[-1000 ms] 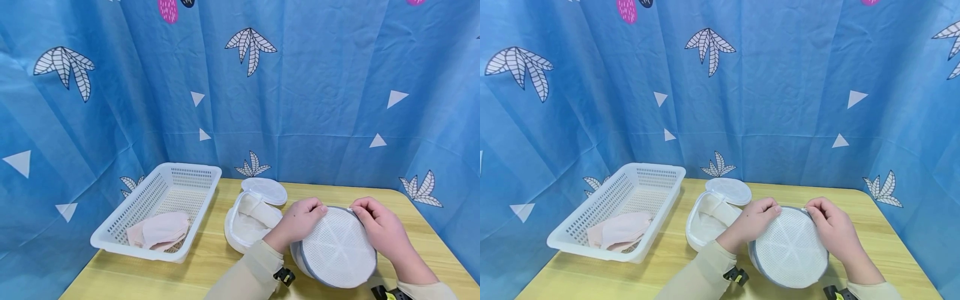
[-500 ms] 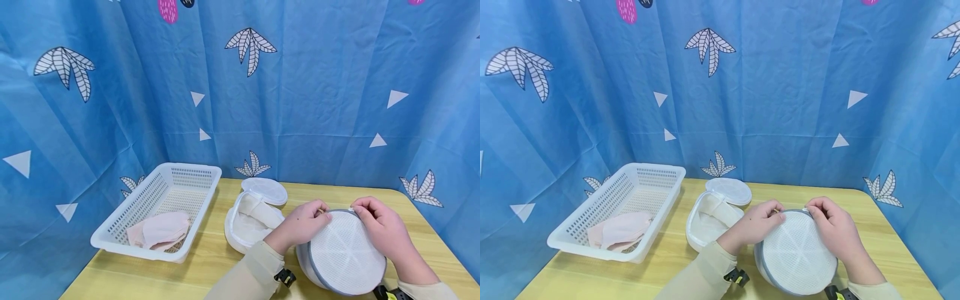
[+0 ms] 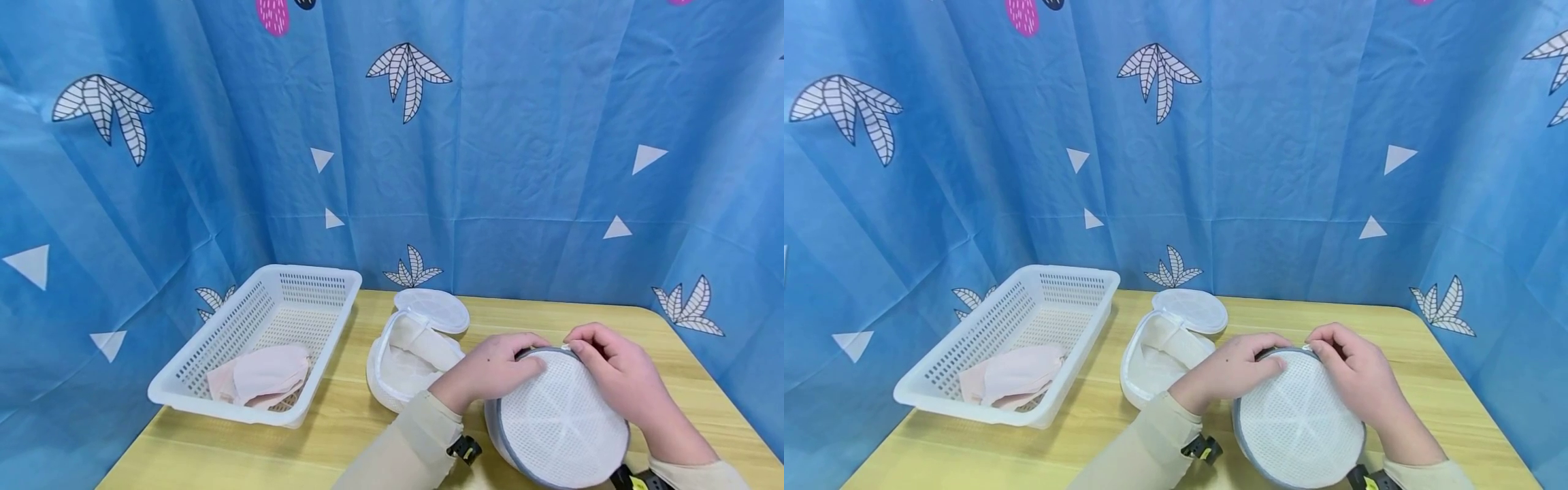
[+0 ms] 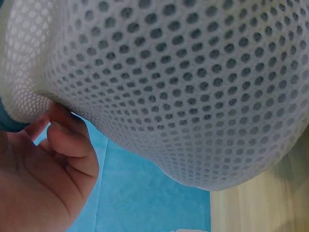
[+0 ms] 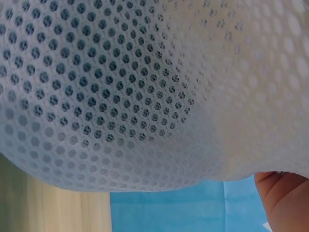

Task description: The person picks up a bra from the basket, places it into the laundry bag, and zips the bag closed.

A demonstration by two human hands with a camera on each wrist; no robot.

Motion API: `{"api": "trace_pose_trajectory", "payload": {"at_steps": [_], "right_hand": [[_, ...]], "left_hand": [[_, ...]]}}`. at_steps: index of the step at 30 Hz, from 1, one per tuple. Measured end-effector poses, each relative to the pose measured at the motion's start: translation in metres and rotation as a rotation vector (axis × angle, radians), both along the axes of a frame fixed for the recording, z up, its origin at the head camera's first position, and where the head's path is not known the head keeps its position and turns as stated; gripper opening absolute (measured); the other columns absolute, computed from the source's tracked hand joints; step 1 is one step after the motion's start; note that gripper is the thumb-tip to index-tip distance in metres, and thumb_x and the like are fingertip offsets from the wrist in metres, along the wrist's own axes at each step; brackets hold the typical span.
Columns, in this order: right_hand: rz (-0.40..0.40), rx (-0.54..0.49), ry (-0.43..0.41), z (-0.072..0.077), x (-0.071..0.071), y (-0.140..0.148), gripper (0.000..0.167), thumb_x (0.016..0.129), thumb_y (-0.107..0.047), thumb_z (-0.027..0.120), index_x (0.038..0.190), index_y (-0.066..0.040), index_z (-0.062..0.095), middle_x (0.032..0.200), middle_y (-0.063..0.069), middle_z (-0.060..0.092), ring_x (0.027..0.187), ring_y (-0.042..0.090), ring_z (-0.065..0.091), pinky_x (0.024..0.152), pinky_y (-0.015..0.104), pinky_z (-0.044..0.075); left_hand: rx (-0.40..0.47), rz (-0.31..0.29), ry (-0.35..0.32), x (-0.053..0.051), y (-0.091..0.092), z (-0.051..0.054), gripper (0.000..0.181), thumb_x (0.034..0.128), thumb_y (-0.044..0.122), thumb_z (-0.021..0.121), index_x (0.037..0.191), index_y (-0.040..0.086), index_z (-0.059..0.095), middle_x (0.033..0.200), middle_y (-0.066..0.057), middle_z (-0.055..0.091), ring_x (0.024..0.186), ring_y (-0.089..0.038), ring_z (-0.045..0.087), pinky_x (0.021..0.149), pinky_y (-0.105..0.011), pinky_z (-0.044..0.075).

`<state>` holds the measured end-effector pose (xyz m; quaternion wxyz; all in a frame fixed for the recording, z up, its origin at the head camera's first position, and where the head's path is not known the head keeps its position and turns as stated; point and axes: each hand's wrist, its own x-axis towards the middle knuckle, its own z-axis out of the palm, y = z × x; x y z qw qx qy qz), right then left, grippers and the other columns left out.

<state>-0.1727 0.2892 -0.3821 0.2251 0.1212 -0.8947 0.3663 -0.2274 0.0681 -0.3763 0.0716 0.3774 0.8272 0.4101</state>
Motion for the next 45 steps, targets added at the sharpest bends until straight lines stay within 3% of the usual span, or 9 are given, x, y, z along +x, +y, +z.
{"api": "trace_pose_trajectory", "payload": {"at_steps": [5, 8, 17, 25, 32, 39, 45], "right_hand": [[0.047, -0.026, -0.006, -0.0016, 0.001, -0.0033, 0.01, 0.106, -0.016, 0.056, 0.104, -0.015, 0.065, 0.085, -0.002, 0.063, 0.064, 0.012, 0.057, 0.055, 0.027, 0.048], [0.062, -0.037, -0.016, -0.0022, 0.0016, -0.0045, 0.01, 0.106, -0.016, 0.056, 0.104, -0.016, 0.065, 0.086, -0.002, 0.064, 0.064, 0.013, 0.057, 0.055, 0.027, 0.048], [0.105, -0.006, 0.017, -0.0051, -0.0003, -0.0071, 0.013, 0.104, -0.01, 0.057, 0.101, -0.02, 0.066, 0.086, -0.006, 0.065, 0.066, 0.01, 0.056, 0.057, 0.024, 0.045], [0.147, 0.003, 0.007, -0.0048, -0.0009, -0.0096, 0.016, 0.103, -0.008, 0.059, 0.1, -0.021, 0.066, 0.088, -0.007, 0.066, 0.068, 0.01, 0.058, 0.06, 0.023, 0.046], [0.171, 0.024, 0.005, -0.0053, -0.0002, -0.0096, 0.018, 0.103, -0.007, 0.058, 0.101, -0.023, 0.066, 0.089, -0.008, 0.066, 0.069, 0.009, 0.057, 0.06, 0.023, 0.045], [0.178, 0.028, -0.008, -0.005, 0.0006, -0.0094, 0.017, 0.104, -0.008, 0.058, 0.1, -0.023, 0.065, 0.087, -0.008, 0.064, 0.067, 0.009, 0.055, 0.058, 0.025, 0.044], [0.191, 0.035, -0.008, -0.0042, 0.0006, -0.0092, 0.018, 0.104, -0.008, 0.056, 0.1, -0.023, 0.064, 0.087, -0.009, 0.064, 0.068, 0.009, 0.056, 0.059, 0.025, 0.044]], "left_hand": [[-0.015, -0.005, 0.073, 0.0001, -0.0006, -0.0005, 0.033, 0.1026, 0.043, 0.053, 0.126, 0.024, 0.067, 0.126, 0.016, 0.059, 0.115, 0.002, 0.051, 0.095, -0.019, 0.042], [-0.021, -0.004, 0.089, 0.0003, 0.0002, -0.0006, 0.032, 0.1026, 0.043, 0.054, 0.123, 0.023, 0.068, 0.122, 0.016, 0.059, 0.111, 0.002, 0.051, 0.093, -0.018, 0.042], [-0.035, -0.013, 0.044, 0.0025, 0.0029, 0.0001, 0.023, 0.1032, 0.041, 0.056, 0.114, 0.024, 0.068, 0.104, 0.019, 0.062, 0.092, 0.003, 0.055, 0.081, -0.015, 0.044], [-0.073, -0.027, 0.105, 0.004, 0.0043, -0.0002, 0.019, 0.1044, 0.04, 0.054, 0.101, 0.026, 0.067, 0.088, 0.02, 0.059, 0.078, 0.003, 0.053, 0.068, -0.013, 0.042], [-0.077, -0.01, 0.093, 0.0057, 0.005, -0.0006, 0.031, 0.1057, 0.041, 0.052, 0.082, 0.024, 0.06, 0.069, 0.01, 0.049, 0.065, -0.001, 0.048, 0.058, -0.018, 0.041], [-0.059, 0.009, 0.075, 0.0057, 0.0055, -0.0021, 0.035, 0.1062, 0.041, 0.051, 0.077, 0.023, 0.057, 0.065, 0.008, 0.046, 0.06, -0.004, 0.047, 0.055, -0.02, 0.04], [-0.025, 0.033, 0.077, 0.0045, 0.0059, -0.0035, 0.029, 0.1057, 0.04, 0.053, 0.083, 0.026, 0.063, 0.067, 0.01, 0.051, 0.063, -0.003, 0.049, 0.057, -0.019, 0.041]]}}
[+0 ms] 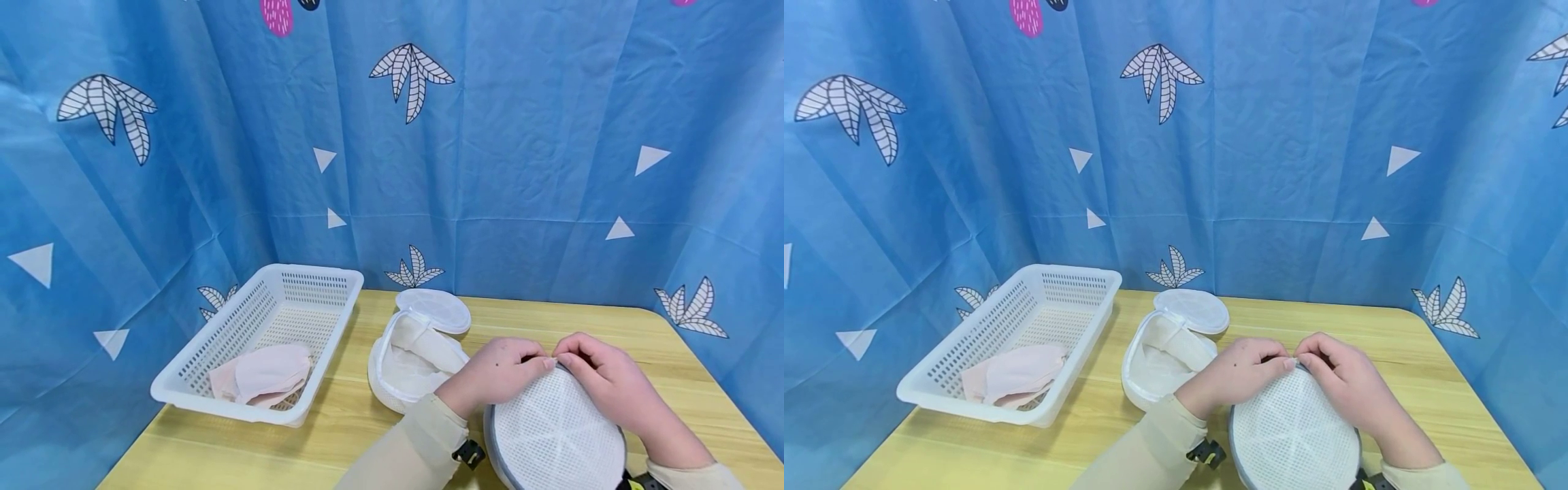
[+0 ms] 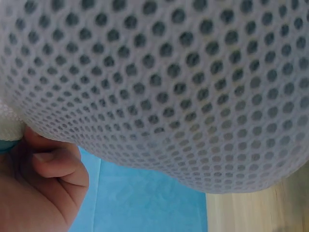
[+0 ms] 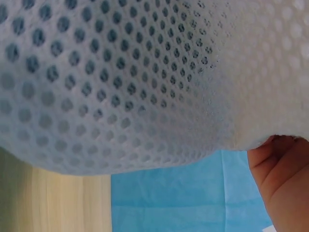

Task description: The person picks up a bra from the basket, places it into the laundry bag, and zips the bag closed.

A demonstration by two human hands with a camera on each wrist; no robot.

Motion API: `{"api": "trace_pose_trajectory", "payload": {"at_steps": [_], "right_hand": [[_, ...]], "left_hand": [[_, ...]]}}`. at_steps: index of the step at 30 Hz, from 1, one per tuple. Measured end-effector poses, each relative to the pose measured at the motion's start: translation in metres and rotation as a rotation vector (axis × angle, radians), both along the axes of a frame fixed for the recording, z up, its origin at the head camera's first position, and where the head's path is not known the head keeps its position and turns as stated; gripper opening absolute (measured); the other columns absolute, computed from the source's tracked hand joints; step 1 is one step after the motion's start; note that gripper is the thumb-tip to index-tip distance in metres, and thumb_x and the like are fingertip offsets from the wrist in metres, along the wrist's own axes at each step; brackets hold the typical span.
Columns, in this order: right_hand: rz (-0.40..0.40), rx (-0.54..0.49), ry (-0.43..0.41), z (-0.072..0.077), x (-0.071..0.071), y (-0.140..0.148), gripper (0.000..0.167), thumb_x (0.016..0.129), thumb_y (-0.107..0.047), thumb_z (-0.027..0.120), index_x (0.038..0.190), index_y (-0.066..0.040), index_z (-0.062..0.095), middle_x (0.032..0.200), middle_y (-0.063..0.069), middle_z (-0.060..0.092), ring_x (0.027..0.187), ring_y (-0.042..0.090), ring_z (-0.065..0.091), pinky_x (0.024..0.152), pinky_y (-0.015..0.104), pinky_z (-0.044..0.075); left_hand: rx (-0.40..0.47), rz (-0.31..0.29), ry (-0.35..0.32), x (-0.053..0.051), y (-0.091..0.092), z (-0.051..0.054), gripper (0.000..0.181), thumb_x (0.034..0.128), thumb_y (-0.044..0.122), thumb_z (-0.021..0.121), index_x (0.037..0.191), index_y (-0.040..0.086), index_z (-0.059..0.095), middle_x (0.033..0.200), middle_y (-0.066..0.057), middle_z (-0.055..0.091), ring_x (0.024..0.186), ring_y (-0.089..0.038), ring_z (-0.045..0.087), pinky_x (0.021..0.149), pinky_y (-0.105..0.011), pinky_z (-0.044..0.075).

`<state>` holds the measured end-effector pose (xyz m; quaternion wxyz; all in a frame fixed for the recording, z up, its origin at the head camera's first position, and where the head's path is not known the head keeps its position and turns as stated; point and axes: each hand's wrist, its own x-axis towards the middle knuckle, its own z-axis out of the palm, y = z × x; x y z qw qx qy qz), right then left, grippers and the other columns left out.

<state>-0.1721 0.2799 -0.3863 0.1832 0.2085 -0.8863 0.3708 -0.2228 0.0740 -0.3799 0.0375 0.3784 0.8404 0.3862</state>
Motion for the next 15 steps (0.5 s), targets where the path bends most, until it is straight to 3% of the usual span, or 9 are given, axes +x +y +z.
{"api": "trace_pose_trajectory", "payload": {"at_steps": [4, 9, 15], "right_hand": [[-0.018, 0.003, -0.002, 0.0007, -0.0001, 0.0015, 0.016, 0.106, -0.009, 0.053, 0.1, -0.021, 0.062, 0.089, -0.007, 0.063, 0.068, 0.01, 0.055, 0.059, 0.026, 0.044], [-0.097, -0.013, -0.021, 0.0034, 0.0002, 0.0052, 0.012, 0.107, -0.014, 0.051, 0.101, -0.017, 0.061, 0.09, -0.003, 0.063, 0.069, 0.011, 0.057, 0.058, 0.028, 0.046], [-0.174, -0.003, -0.03, 0.0073, -0.0014, 0.0071, 0.013, 0.107, -0.019, 0.053, 0.102, -0.016, 0.064, 0.088, -0.001, 0.064, 0.068, 0.011, 0.057, 0.057, 0.028, 0.046]], "left_hand": [[0.043, 0.009, 0.009, -0.0037, -0.0025, -0.0002, 0.026, 0.1061, 0.036, 0.053, 0.088, 0.026, 0.067, 0.072, 0.015, 0.055, 0.066, -0.001, 0.05, 0.059, -0.017, 0.042], [0.107, 0.085, 0.017, -0.0071, -0.0059, 0.0008, 0.023, 0.1053, 0.034, 0.055, 0.093, 0.025, 0.072, 0.08, 0.02, 0.059, 0.07, 0.0, 0.052, 0.061, -0.018, 0.044], [0.123, 0.106, -0.004, -0.0053, -0.0042, 0.0013, 0.022, 0.1054, 0.034, 0.055, 0.094, 0.025, 0.07, 0.081, 0.018, 0.059, 0.07, 0.0, 0.052, 0.061, -0.019, 0.045]]}}
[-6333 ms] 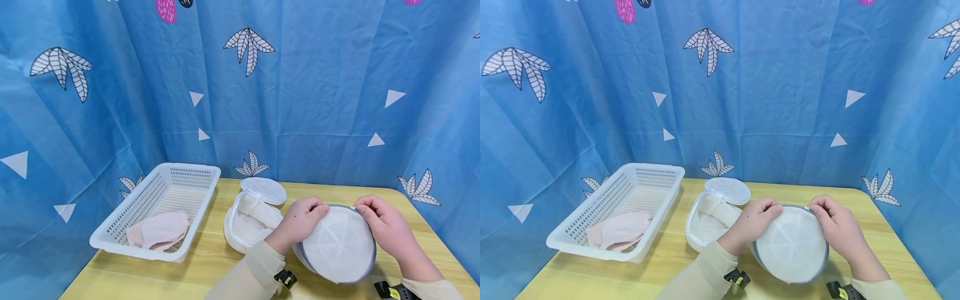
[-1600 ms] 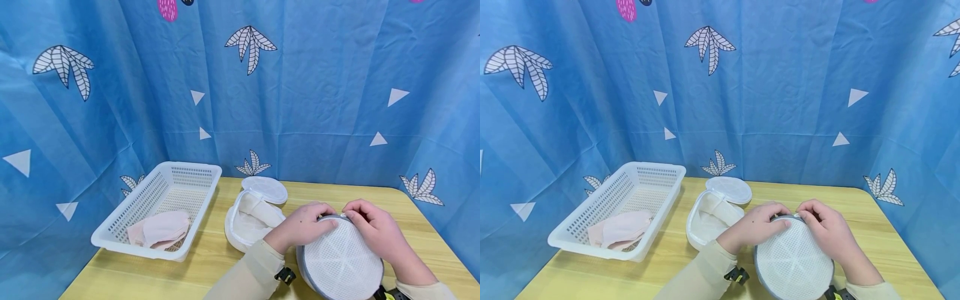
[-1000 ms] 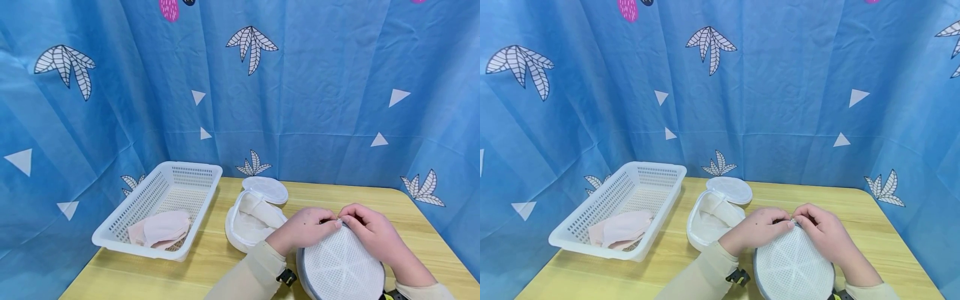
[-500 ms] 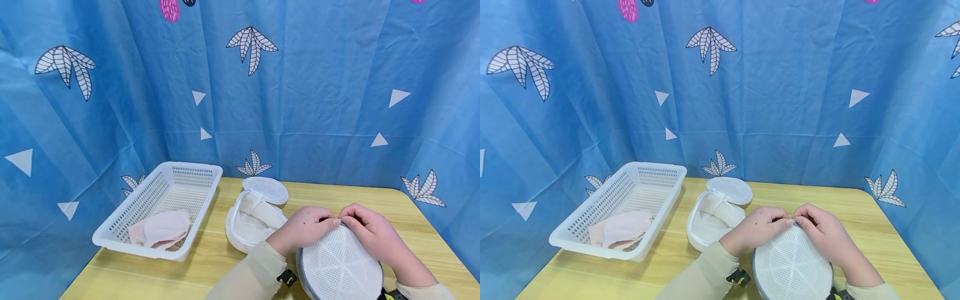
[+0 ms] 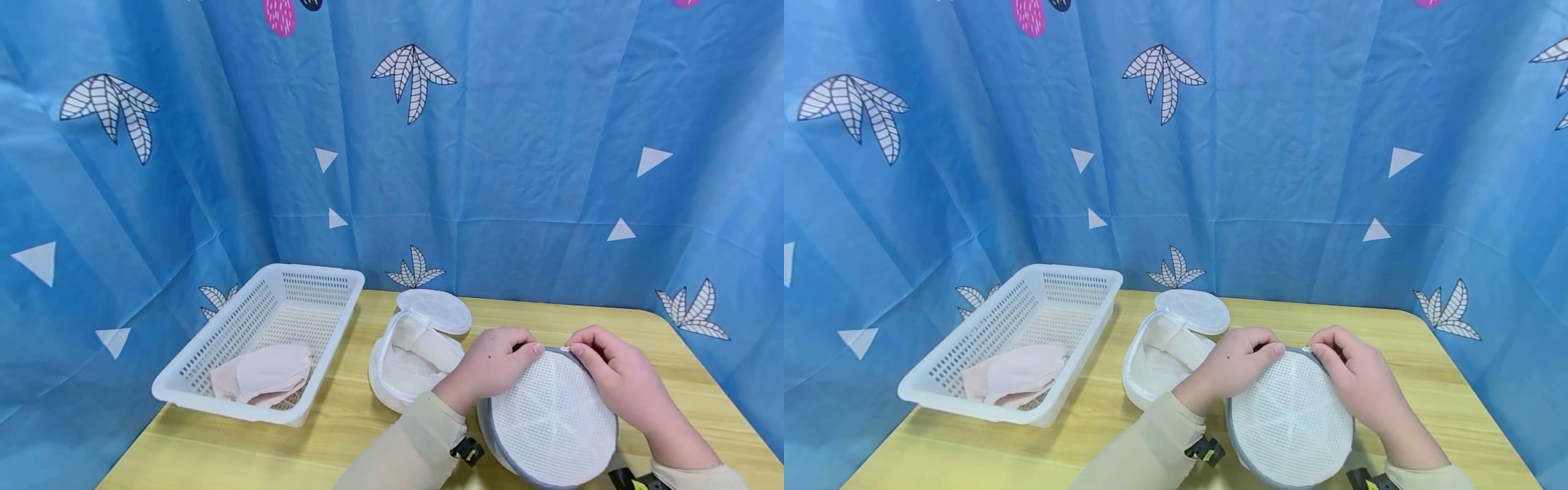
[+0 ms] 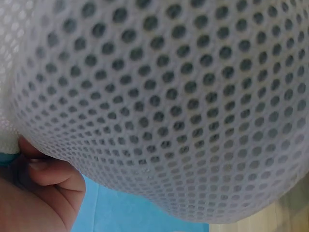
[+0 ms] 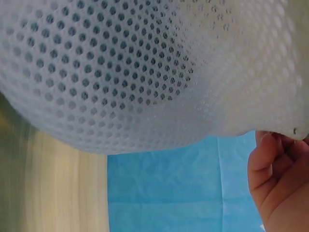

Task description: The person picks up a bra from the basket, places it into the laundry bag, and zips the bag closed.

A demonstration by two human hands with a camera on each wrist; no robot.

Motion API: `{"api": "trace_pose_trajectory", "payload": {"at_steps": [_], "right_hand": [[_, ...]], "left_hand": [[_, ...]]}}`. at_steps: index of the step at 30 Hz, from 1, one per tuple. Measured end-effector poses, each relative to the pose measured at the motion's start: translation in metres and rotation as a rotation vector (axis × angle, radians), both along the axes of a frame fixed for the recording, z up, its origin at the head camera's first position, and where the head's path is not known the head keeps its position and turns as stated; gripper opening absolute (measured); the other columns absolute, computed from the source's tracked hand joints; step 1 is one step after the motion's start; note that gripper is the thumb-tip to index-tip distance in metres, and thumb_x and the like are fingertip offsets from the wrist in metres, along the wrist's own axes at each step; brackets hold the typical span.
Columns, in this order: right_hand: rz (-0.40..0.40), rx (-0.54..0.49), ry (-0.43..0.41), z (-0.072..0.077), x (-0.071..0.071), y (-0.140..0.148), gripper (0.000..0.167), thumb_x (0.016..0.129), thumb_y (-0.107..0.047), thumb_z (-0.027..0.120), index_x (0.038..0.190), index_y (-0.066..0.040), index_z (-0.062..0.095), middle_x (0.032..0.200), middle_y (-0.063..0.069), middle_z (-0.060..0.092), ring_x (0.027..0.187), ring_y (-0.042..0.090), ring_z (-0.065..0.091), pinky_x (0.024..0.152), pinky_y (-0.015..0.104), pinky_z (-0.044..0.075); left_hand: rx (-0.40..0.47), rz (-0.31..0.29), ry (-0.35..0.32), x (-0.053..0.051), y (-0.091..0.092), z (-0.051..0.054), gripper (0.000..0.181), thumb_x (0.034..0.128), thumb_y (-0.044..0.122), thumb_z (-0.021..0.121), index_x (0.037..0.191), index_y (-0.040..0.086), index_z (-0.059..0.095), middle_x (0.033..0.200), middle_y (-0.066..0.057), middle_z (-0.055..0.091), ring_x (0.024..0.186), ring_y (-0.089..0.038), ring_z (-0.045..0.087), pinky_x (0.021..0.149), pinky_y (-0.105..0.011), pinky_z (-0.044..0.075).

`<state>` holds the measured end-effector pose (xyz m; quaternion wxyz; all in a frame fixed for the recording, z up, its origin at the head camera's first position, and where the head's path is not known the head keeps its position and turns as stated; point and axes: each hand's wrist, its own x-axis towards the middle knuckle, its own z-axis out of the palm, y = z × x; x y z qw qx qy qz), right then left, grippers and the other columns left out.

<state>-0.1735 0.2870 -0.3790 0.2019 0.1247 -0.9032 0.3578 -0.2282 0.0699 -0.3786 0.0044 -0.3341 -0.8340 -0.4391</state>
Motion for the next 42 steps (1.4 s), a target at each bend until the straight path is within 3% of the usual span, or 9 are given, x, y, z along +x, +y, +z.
{"api": "trace_pose_trajectory", "payload": {"at_steps": [4, 8, 12, 17, 19, 22, 26, 35, 42], "right_hand": [[-0.029, 0.016, 0.007, 0.0014, -0.0006, 0.0005, 0.013, 0.107, -0.021, 0.054, 0.103, -0.016, 0.065, 0.088, -0.002, 0.065, 0.069, 0.01, 0.056, 0.058, 0.028, 0.045], [-0.025, 0.026, 0.004, 0.0024, -0.0003, 0.0015, 0.012, 0.106, -0.02, 0.055, 0.103, -0.018, 0.066, 0.088, -0.003, 0.065, 0.07, 0.01, 0.056, 0.059, 0.027, 0.045], [0.008, 0.032, 0.013, 0.0011, 0.001, 0.0017, 0.01, 0.105, -0.018, 0.058, 0.101, -0.022, 0.066, 0.087, -0.006, 0.065, 0.071, 0.009, 0.056, 0.06, 0.026, 0.044], [0.074, 0.033, 0.031, -0.0017, 0.002, -0.0002, 0.015, 0.104, -0.013, 0.059, 0.099, -0.025, 0.066, 0.088, -0.01, 0.066, 0.072, 0.008, 0.057, 0.062, 0.023, 0.043], [0.098, 0.031, 0.037, -0.0024, 0.0021, -0.0012, 0.016, 0.104, -0.012, 0.058, 0.099, -0.026, 0.066, 0.088, -0.01, 0.065, 0.071, 0.008, 0.057, 0.062, 0.023, 0.042], [0.119, 0.025, 0.038, -0.0033, 0.0023, -0.0023, 0.017, 0.104, -0.011, 0.058, 0.1, -0.025, 0.066, 0.088, -0.01, 0.065, 0.071, 0.008, 0.057, 0.061, 0.022, 0.043], [0.131, 0.022, 0.035, -0.0032, 0.0027, -0.0032, 0.018, 0.104, -0.01, 0.057, 0.1, -0.026, 0.065, 0.087, -0.01, 0.065, 0.069, 0.008, 0.057, 0.06, 0.024, 0.044], [0.16, 0.024, 0.029, -0.0032, 0.0026, -0.0059, 0.02, 0.104, -0.009, 0.058, 0.099, -0.027, 0.065, 0.086, -0.011, 0.064, 0.068, 0.008, 0.055, 0.059, 0.024, 0.043], [0.157, 0.037, 0.033, -0.0033, 0.0026, -0.0072, 0.02, 0.103, -0.009, 0.058, 0.099, -0.028, 0.066, 0.087, -0.012, 0.065, 0.07, 0.008, 0.056, 0.061, 0.024, 0.043]], "left_hand": [[-0.02, -0.002, 0.006, 0.0009, 0.0015, 0.0008, 0.021, 0.1055, 0.034, 0.055, 0.093, 0.026, 0.069, 0.083, 0.018, 0.06, 0.073, 0.001, 0.053, 0.063, -0.019, 0.045], [-0.067, -0.03, 0.004, 0.0014, 0.0012, 0.0018, 0.024, 0.1058, 0.037, 0.051, 0.105, 0.028, 0.073, 0.099, 0.02, 0.066, 0.087, 0.004, 0.057, 0.075, -0.017, 0.046], [-0.096, -0.073, -0.039, 0.0026, 0.001, 0.0032, 0.031, 0.1043, 0.037, 0.049, 0.122, 0.029, 0.073, 0.117, 0.021, 0.066, 0.098, 0.004, 0.057, 0.083, -0.018, 0.045], [-0.153, -0.129, -0.045, 0.0037, 0.0006, 0.0048, 0.035, 0.1041, 0.037, 0.046, 0.129, 0.029, 0.07, 0.12, 0.021, 0.065, 0.096, 0.004, 0.057, 0.081, -0.016, 0.044], [-0.179, -0.138, -0.018, 0.0038, 0.0004, 0.0047, 0.035, 0.1046, 0.04, 0.047, 0.128, 0.03, 0.071, 0.117, 0.022, 0.065, 0.096, 0.007, 0.057, 0.081, -0.013, 0.043], [-0.211, -0.148, 0.035, 0.004, 0.0011, 0.0048, 0.031, 0.1051, 0.043, 0.048, 0.112, 0.029, 0.075, 0.094, 0.021, 0.067, 0.086, 0.009, 0.056, 0.074, -0.01, 0.042], [-0.249, -0.149, 0.072, 0.0045, 0.0026, 0.0053, 0.031, 0.1054, 0.044, 0.048, 0.09, 0.028, 0.069, 0.067, 0.014, 0.054, 0.069, 0.002, 0.05, 0.062, -0.014, 0.04], [-0.256, -0.132, 0.037, 0.0056, 0.0031, 0.0052, 0.035, 0.1057, 0.051, 0.045, 0.088, 0.031, 0.068, 0.064, 0.014, 0.052, 0.069, 0.001, 0.051, 0.061, -0.016, 0.04], [-0.297, -0.131, 0.069, 0.0059, 0.005, 0.0058, 0.031, 0.1059, 0.048, 0.047, 0.091, 0.031, 0.069, 0.063, 0.013, 0.052, 0.068, 0.001, 0.051, 0.061, -0.015, 0.039]]}}
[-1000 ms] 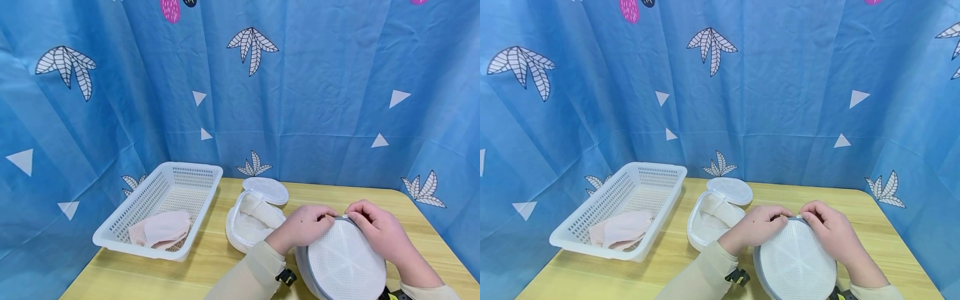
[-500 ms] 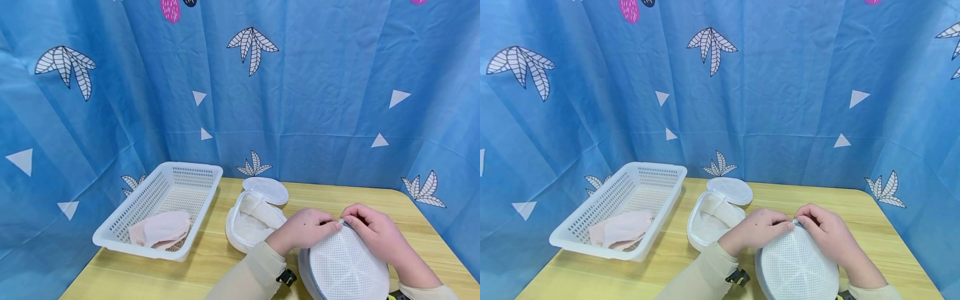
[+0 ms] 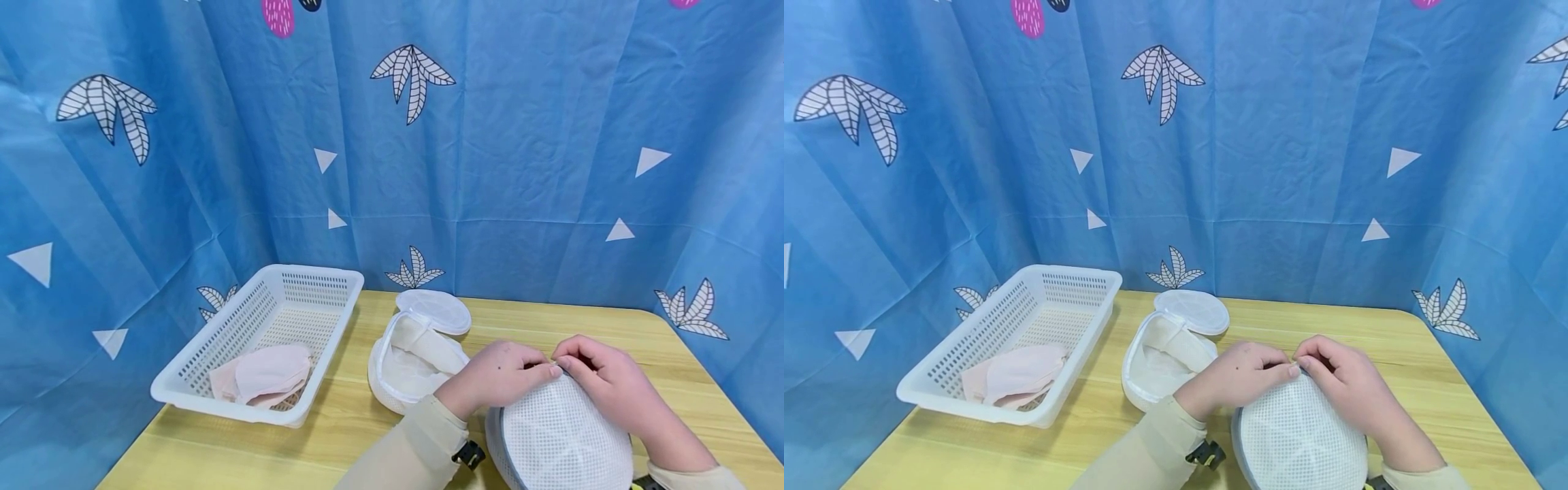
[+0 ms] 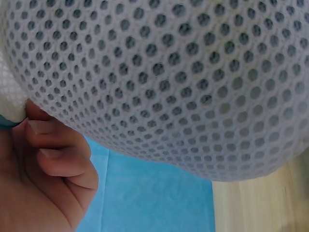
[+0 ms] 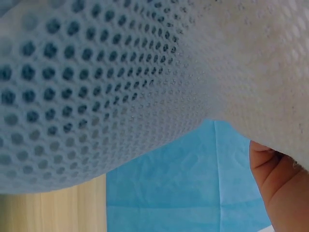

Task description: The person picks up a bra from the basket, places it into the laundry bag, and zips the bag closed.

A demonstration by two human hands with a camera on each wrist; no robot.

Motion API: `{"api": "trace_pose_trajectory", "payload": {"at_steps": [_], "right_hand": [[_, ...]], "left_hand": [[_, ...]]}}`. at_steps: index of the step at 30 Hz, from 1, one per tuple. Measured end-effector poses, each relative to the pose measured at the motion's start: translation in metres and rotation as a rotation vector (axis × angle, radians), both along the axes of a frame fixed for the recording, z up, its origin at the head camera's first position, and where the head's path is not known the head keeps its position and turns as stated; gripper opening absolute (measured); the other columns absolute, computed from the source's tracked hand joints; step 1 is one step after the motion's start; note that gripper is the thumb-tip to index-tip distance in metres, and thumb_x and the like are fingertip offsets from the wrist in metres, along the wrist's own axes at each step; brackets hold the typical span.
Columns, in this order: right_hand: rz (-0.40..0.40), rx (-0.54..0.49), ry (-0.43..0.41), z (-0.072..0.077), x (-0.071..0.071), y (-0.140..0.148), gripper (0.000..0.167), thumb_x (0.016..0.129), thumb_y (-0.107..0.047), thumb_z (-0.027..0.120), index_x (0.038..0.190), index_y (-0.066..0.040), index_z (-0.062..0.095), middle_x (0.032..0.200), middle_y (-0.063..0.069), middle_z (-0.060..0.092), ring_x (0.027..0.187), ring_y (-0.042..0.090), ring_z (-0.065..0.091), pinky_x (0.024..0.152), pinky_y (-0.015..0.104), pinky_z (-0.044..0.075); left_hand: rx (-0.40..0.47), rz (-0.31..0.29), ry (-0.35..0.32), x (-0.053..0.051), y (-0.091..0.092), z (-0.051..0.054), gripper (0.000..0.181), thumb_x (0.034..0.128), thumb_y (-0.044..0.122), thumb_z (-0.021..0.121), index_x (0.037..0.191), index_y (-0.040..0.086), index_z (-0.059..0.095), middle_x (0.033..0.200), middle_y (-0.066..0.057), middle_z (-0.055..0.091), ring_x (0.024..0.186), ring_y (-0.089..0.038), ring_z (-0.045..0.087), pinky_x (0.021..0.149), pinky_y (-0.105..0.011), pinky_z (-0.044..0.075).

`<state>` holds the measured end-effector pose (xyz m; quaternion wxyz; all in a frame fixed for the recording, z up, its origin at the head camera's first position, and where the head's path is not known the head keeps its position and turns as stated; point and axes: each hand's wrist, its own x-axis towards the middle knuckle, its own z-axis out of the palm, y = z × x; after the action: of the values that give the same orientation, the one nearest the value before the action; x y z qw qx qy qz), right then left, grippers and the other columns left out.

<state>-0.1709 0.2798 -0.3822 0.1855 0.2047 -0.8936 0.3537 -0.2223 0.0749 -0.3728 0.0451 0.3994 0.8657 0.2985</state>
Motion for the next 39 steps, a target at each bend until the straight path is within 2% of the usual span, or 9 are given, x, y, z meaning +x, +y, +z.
{"api": "trace_pose_trajectory", "payload": {"at_steps": [9, 17, 23, 31, 34, 39], "right_hand": [[0.02, 0.002, 0.019, -0.001, -0.002, -0.001, 0.022, 0.103, -0.007, 0.059, 0.099, -0.028, 0.065, 0.088, -0.012, 0.065, 0.071, 0.007, 0.056, 0.062, 0.023, 0.042], [0.033, 0.014, 0.042, -0.001, -0.003, 0.002, 0.024, 0.103, -0.004, 0.056, 0.098, -0.027, 0.062, 0.086, -0.011, 0.062, 0.07, 0.007, 0.054, 0.061, 0.023, 0.04], [-0.025, -0.012, 0.029, 0.0, -0.002, 0.007, 0.017, 0.105, -0.008, 0.055, 0.098, -0.023, 0.06, 0.086, -0.008, 0.06, 0.07, 0.009, 0.055, 0.061, 0.023, 0.042], [-0.123, -0.011, 0.019, 0.002, -0.004, 0.01, 0.011, 0.107, -0.014, 0.053, 0.101, -0.016, 0.062, 0.084, -0.004, 0.06, 0.068, 0.01, 0.053, 0.059, 0.026, 0.043], [-0.148, -0.003, 0.024, 0.002, -0.005, 0.01, 0.01, 0.106, -0.015, 0.054, 0.101, -0.016, 0.062, 0.084, -0.003, 0.061, 0.068, 0.009, 0.053, 0.058, 0.026, 0.043], [-0.177, 0.002, 0.013, 0.005, -0.004, 0.01, 0.009, 0.106, -0.017, 0.056, 0.102, -0.017, 0.064, 0.086, -0.003, 0.063, 0.069, 0.009, 0.054, 0.058, 0.026, 0.043]], "left_hand": [[0.014, 0.0, 0.041, 0.0, 0.0, -0.002, 0.035, 0.107, 0.044, 0.047, 0.081, 0.027, 0.063, 0.058, 0.009, 0.041, 0.06, 0.0, 0.046, 0.058, -0.015, 0.037], [0.072, 0.001, 0.016, -0.001, -0.001, -0.004, 0.04, 0.1072, 0.044, 0.047, 0.075, 0.023, 0.058, 0.058, 0.01, 0.041, 0.056, -0.001, 0.043, 0.056, -0.016, 0.038], [0.176, 0.073, -0.053, -0.003, -0.003, -0.003, 0.028, 0.1058, 0.04, 0.052, 0.088, 0.029, 0.07, 0.071, 0.018, 0.056, 0.067, 0.001, 0.051, 0.06, -0.018, 0.042], [0.223, 0.126, -0.036, -0.006, -0.003, -0.004, 0.032, 0.106, 0.039, 0.052, 0.079, 0.026, 0.063, 0.064, 0.012, 0.048, 0.059, -0.003, 0.046, 0.055, -0.019, 0.039], [0.227, 0.109, -0.031, -0.007, -0.003, -0.005, 0.031, 0.1063, 0.038, 0.051, 0.08, 0.025, 0.063, 0.065, 0.012, 0.049, 0.06, -0.003, 0.046, 0.055, -0.019, 0.04], [0.213, 0.063, -0.065, -0.007, -0.005, -0.004, 0.024, 0.106, 0.039, 0.052, 0.097, 0.027, 0.07, 0.085, 0.02, 0.062, 0.074, 0.002, 0.054, 0.065, -0.017, 0.044]]}}
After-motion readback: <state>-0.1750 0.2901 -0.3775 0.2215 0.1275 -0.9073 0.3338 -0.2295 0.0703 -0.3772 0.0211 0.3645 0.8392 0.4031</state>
